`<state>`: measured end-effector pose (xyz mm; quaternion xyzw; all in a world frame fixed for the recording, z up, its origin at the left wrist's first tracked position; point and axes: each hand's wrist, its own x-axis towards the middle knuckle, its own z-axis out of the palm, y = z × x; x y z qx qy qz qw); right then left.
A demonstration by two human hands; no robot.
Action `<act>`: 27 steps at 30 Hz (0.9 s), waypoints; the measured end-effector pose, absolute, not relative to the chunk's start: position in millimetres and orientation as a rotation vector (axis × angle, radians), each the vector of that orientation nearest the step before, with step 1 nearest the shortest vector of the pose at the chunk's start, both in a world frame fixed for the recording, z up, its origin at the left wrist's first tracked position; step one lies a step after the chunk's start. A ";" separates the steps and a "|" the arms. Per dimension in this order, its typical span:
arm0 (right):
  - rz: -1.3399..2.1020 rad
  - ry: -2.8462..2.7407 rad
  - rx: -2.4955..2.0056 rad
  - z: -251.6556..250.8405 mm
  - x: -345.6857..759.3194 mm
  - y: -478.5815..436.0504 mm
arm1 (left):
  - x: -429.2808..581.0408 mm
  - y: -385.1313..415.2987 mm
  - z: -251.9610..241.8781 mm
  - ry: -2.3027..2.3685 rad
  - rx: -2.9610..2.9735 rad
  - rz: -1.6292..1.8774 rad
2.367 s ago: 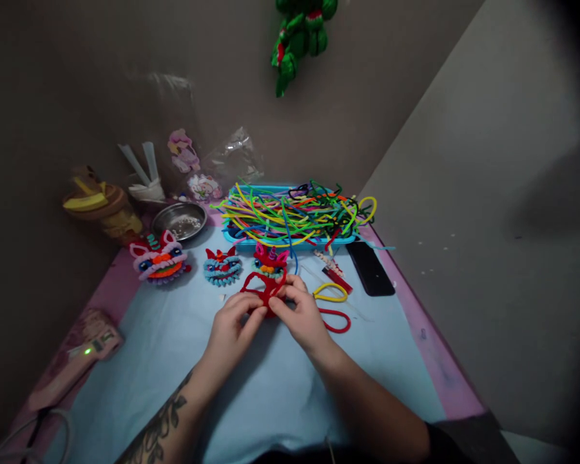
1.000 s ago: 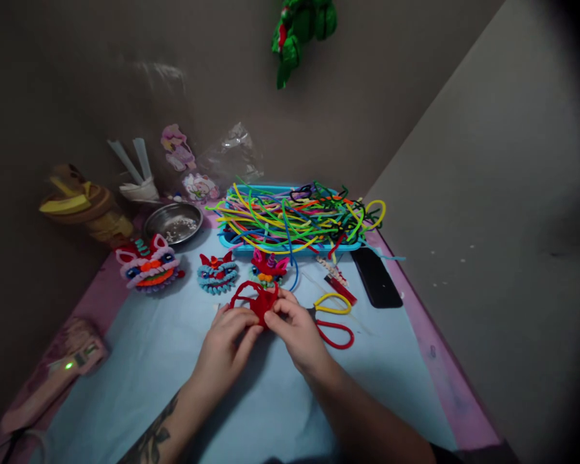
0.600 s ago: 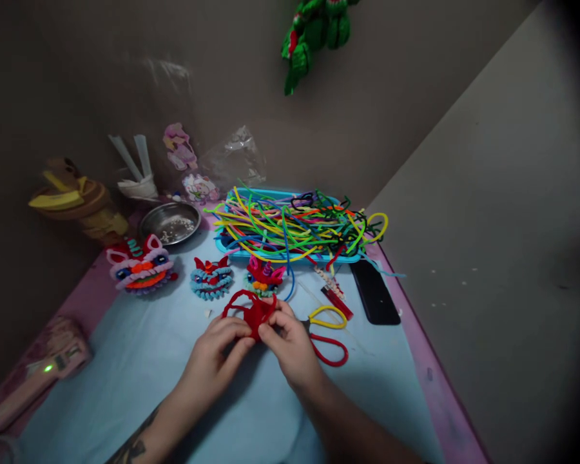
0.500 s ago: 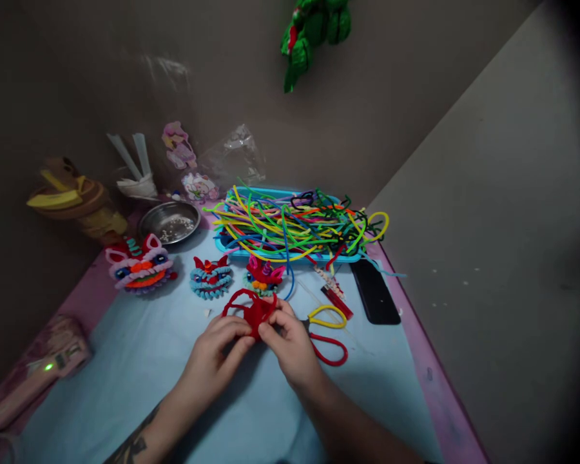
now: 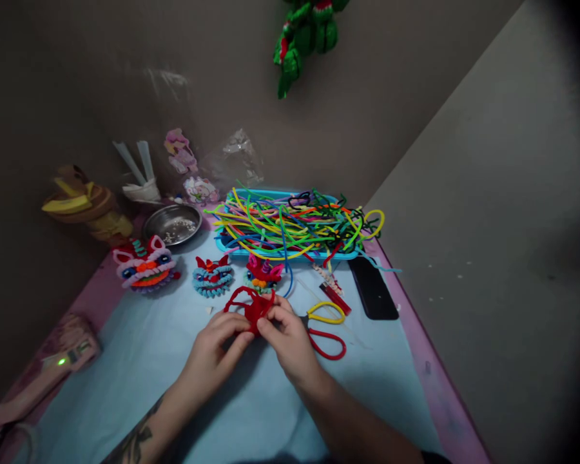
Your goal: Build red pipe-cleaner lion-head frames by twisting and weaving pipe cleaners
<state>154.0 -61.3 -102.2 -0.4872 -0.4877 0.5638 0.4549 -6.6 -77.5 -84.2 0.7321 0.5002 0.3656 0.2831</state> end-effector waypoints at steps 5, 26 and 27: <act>1.360 -1.205 -1.201 -102.3 153.3 -62.1 | -5.3 -77.5 -82.6 1.333 1.955 0.978; 1.258 -1.261 -1.202 -112.7 153.5 -67.1 | 0.2 -82.9 -87.6 1.387 1.978 1.026; 1.257 -1.255 -1.194 -113.6 153.6 -67.1 | 0.1 -82.8 -87.2 1.396 1.971 1.023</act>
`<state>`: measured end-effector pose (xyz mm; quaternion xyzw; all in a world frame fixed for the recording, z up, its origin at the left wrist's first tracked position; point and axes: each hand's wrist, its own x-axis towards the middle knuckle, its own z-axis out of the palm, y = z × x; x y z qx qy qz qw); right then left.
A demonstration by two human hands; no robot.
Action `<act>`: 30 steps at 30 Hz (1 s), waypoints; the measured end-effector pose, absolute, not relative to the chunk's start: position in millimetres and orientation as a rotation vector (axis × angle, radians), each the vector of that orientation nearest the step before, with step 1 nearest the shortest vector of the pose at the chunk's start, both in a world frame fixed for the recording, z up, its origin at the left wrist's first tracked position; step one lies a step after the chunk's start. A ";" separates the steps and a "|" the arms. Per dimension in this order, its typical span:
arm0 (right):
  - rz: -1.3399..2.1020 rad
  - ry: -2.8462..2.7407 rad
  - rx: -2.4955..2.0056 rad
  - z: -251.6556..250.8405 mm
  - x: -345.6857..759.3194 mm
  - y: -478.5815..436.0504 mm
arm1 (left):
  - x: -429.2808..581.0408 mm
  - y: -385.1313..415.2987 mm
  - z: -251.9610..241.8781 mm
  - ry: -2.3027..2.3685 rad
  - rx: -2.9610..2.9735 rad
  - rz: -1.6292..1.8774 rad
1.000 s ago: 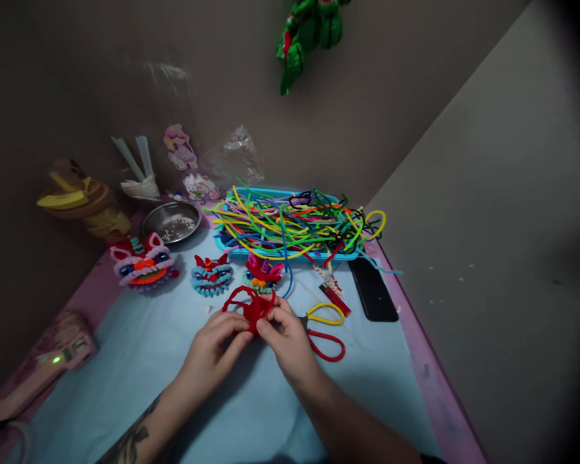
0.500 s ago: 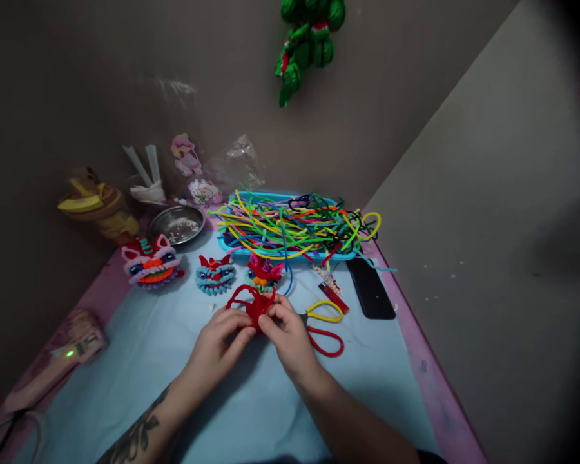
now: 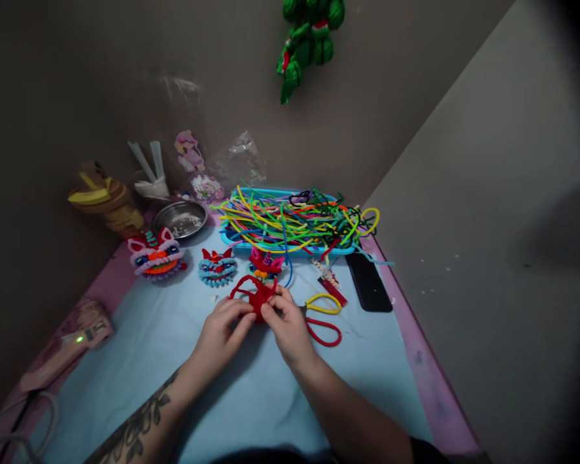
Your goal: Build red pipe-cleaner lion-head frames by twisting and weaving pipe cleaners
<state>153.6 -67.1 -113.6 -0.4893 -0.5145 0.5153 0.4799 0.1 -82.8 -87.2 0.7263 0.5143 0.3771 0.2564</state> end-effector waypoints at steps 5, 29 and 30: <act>1.253 -1.256 -1.185 -111.7 154.2 -65.6 | 0.8 -82.5 -85.5 1.422 1.930 1.009; 1.212 -1.140 -1.141 -102.2 155.5 -66.4 | -0.4 -84.0 -90.7 1.558 1.974 0.943; 1.225 -1.103 -1.137 -103.1 155.5 -65.3 | 0.0 -84.2 -90.1 1.550 1.973 0.940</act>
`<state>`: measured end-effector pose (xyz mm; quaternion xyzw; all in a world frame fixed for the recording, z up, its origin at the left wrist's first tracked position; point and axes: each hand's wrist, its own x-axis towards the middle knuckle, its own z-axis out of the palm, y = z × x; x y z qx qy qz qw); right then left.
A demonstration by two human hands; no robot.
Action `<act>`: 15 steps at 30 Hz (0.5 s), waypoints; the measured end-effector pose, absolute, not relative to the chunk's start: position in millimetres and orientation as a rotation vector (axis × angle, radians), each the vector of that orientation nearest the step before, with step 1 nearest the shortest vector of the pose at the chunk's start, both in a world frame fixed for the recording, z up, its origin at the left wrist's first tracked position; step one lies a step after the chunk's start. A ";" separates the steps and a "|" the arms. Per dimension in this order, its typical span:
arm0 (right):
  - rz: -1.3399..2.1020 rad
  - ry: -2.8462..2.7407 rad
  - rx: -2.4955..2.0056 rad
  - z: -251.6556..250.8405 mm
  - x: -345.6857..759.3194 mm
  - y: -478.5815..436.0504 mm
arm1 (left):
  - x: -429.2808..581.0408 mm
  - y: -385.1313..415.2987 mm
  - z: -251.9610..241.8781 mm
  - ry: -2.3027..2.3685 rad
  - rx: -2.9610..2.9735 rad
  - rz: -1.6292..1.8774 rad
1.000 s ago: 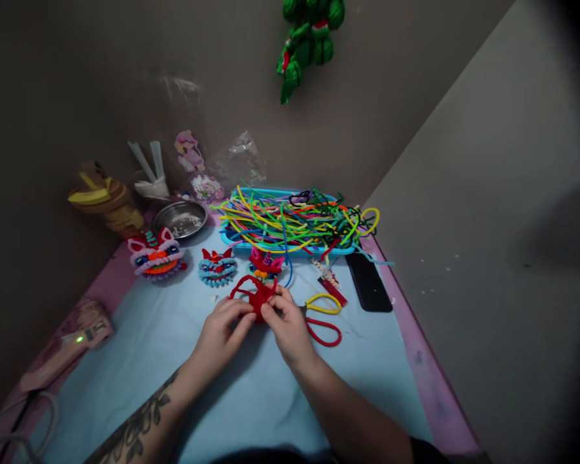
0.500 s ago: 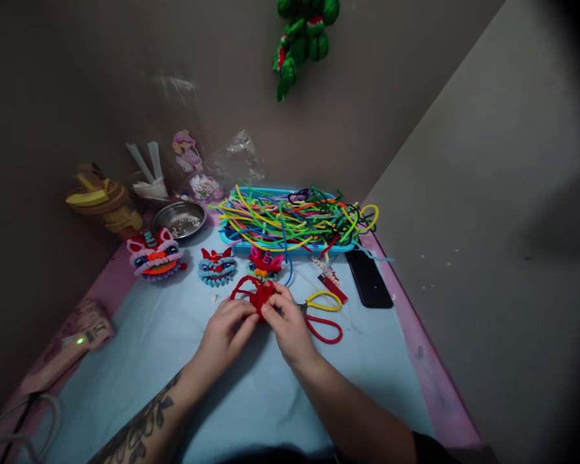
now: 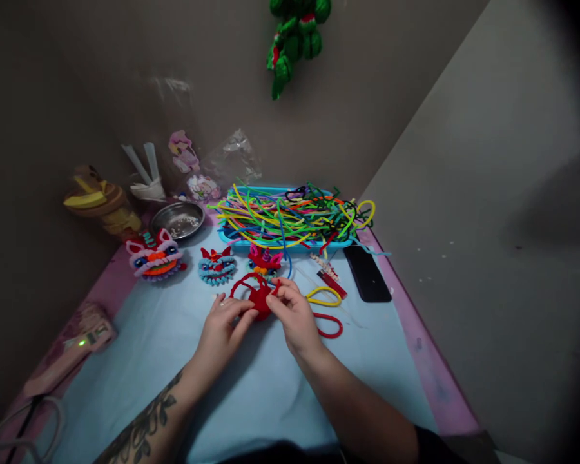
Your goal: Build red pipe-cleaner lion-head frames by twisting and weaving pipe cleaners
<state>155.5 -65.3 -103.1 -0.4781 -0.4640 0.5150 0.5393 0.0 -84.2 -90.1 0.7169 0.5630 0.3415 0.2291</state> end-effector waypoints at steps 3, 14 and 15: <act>1.259 -1.035 -1.133 -105.4 155.6 -62.1 | 0.8 -85.0 -87.2 1.517 1.957 0.933; 1.332 -0.976 -1.138 -111.1 159.0 -55.1 | 0.5 -84.3 -84.4 1.338 2.019 0.882; 1.358 -0.972 -1.137 -110.4 159.9 -54.1 | 0.3 -84.0 -84.7 1.324 2.029 0.881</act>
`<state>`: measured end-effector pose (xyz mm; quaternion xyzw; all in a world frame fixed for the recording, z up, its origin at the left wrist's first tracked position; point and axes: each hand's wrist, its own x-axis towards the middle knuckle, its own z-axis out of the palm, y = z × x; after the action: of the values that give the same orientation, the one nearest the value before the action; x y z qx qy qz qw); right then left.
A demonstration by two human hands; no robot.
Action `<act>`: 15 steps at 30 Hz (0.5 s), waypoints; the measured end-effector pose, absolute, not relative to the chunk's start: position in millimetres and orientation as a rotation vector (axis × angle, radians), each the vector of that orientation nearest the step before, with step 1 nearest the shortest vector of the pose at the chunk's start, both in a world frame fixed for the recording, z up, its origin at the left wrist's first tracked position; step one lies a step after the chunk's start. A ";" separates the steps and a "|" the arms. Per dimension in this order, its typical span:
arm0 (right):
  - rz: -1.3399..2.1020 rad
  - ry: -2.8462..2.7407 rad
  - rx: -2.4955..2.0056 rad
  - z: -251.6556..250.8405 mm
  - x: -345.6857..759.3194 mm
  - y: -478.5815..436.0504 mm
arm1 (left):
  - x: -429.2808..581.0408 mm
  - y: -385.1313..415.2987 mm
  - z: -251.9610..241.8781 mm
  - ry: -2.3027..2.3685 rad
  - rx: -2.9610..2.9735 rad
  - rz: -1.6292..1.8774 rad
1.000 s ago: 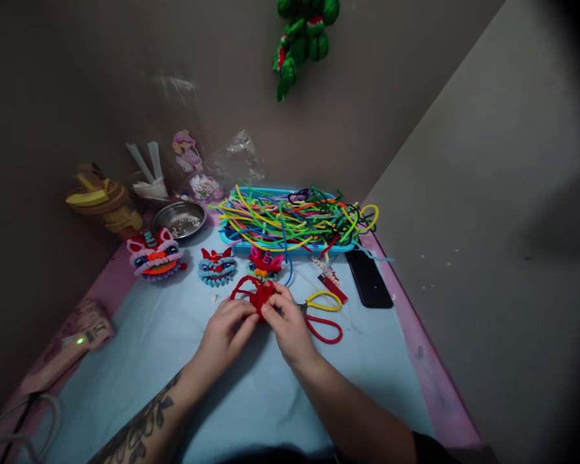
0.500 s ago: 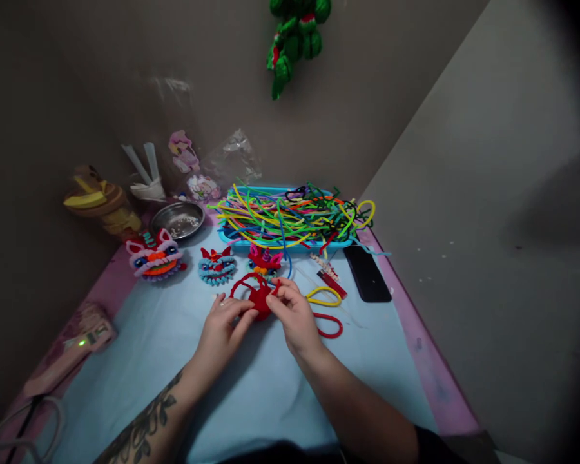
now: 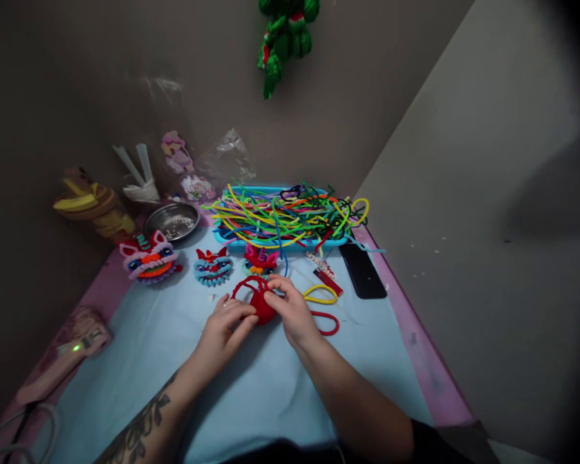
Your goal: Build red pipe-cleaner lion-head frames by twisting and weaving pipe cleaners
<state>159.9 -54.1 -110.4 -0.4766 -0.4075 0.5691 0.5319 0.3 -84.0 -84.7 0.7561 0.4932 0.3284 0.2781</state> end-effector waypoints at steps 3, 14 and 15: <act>1.430 -0.977 -1.138 -107.9 162.1 -51.7 | -0.4 -82.6 -85.4 1.292 2.046 0.876; 1.331 -0.927 -1.194 -104.4 163.3 -49.1 | 2.5 -81.6 -90.7 1.365 2.012 0.977; 1.312 -0.881 -1.192 -105.0 163.3 -47.9 | 1.9 -81.1 -91.6 1.376 2.032 1.012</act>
<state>163.3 -47.9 -105.0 -0.5034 -0.3719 0.5542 0.5488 1.9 -81.1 -91.6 0.7429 0.5032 0.3700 0.2410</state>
